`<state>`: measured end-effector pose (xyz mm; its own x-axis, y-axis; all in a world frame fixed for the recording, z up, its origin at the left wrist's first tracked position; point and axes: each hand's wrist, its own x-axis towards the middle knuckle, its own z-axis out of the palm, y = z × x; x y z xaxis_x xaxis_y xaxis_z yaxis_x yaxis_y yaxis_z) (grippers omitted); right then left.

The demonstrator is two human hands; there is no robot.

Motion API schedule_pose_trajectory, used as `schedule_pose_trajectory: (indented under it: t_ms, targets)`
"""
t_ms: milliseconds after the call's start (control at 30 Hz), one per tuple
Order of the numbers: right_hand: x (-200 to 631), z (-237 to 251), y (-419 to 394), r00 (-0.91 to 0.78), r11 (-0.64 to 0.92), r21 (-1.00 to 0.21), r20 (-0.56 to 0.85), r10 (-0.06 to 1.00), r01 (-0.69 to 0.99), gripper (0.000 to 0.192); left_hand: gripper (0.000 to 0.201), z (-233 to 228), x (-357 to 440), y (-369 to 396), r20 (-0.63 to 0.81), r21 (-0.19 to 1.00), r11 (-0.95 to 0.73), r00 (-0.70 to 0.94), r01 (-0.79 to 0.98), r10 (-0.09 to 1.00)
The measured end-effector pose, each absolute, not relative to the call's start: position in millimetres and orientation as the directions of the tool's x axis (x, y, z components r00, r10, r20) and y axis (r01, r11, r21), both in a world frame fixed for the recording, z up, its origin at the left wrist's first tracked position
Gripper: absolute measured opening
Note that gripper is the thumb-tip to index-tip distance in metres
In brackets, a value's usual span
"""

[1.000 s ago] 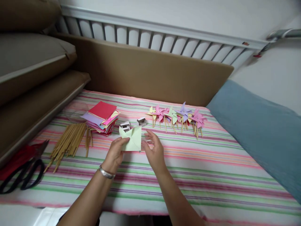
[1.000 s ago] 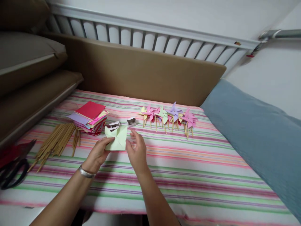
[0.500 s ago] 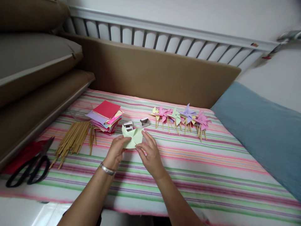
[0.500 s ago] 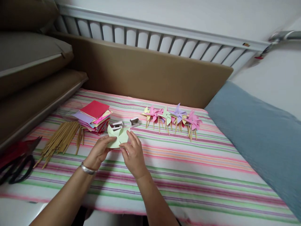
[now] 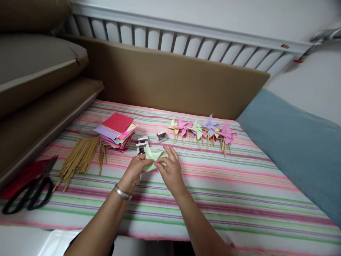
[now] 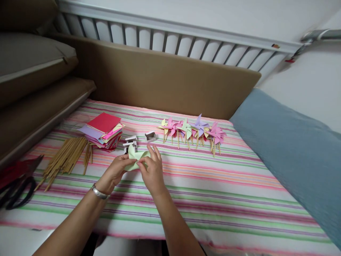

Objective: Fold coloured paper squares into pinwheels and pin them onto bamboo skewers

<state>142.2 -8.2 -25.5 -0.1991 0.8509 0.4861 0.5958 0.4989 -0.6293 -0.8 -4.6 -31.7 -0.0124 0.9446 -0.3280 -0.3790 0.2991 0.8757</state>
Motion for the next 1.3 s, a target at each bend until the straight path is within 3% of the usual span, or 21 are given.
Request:
schedule_pose_trajectory:
  t_ms: [333,667,900,1033,1133,1233,1300]
  targets:
    - [142,-24,-8,-0.227,0.490,-0.622,0.455,0.861,0.611,0.007,0.023,-23,-4,-5,-0.359,0.849,0.368,0.095,-0.379,0.928]
    - [141,-23,-7,-0.197,0.422,-0.650,0.392,0.899,0.632,0.004,0.024,-24,-10,-6,-0.299,0.839,0.371,0.234,-0.398,0.925]
    - [140,-22,-7,-0.173,0.387,-0.665,0.365,0.915,0.639,0.004,0.025,-29,-9,-4,-0.331,0.886,0.352,0.119,-0.303,0.936]
    - [145,-14,-6,-0.147,0.372,-0.702,0.362,0.921,0.607,0.041,0.016,-28,-6,-3,-0.317,0.929,0.323,0.061,-0.183,0.947]
    - [152,-10,-4,-0.193,0.284,-0.781,0.211,0.958,0.556,0.061,0.011,-27,-3,-5,-0.313,0.946,0.320,0.108,-0.053,0.944]
    - [158,-12,-3,-0.284,0.146,-0.865,0.004,0.959,0.479,0.060,0.012,-27,0,-7,-0.285,0.958,0.278,0.181,0.065,0.941]
    - [159,-14,-4,-0.334,0.092,-0.900,-0.062,0.941,0.425,0.056,0.014,-27,1,-8,-0.270,0.962,0.252,0.215,0.107,0.938]
